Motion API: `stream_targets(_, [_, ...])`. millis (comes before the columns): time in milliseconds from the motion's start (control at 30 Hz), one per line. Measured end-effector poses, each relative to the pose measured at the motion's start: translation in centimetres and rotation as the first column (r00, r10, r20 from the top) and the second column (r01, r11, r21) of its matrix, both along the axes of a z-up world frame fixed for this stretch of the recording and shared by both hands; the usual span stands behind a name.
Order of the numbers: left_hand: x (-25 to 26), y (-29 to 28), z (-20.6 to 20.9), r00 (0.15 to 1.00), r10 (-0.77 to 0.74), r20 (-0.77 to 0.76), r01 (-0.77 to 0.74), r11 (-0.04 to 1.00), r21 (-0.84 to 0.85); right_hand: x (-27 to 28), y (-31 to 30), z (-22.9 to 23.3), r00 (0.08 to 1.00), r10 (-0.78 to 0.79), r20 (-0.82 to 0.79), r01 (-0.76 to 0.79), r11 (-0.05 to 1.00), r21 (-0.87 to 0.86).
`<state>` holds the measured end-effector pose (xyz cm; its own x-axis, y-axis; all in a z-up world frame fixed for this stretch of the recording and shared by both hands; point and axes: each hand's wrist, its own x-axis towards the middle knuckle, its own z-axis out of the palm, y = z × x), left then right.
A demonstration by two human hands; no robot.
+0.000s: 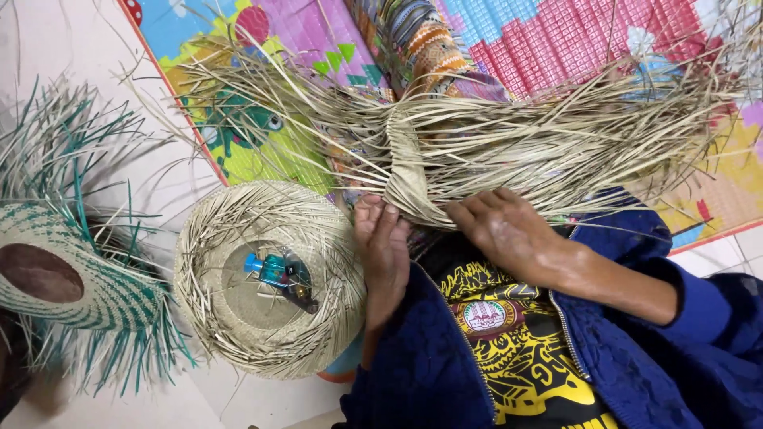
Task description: A person is weaving a hat using dried straw or grass fibers while sitting on the floor.
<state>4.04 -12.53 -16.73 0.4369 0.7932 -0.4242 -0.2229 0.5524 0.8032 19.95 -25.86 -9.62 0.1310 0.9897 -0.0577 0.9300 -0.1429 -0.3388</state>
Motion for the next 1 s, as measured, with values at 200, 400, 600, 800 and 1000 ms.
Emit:
stream_targets(200, [0.1,0.1,0.9,1.0,-0.014,0.026,0.015,0.999,-0.036,-0.6,1.3,1.7,0.98,-0.064,-0.188,0.063,0.998,-0.015])
stream_targets(400, [-1.4,-0.3,-1.5,0.998,-0.011,0.062,0.016,0.997,-0.078,-2.6,3.0,-0.8,0.989,-0.054,-0.134,0.07,0.991,0.118])
stream_targets(600, [-2.2,0.4,-2.5,0.977,-0.034,0.211,0.078,0.976,-0.204,-3.3,2.9,-1.3,1.0,0.01,0.018,-0.014,0.97,0.242])
stream_targets(800, [-4.4,2.3,-8.5,0.998,-0.05,0.034,0.051,0.998,-0.047,-3.7,3.0,-1.8,0.998,0.024,0.06,-0.039,0.963,0.268])
stream_targets(1000, [0.7,1.2,1.1,0.999,-0.035,-0.012,0.035,0.999,-0.001,-3.4,2.6,-1.8,0.999,0.03,0.028,-0.035,0.974,0.222])
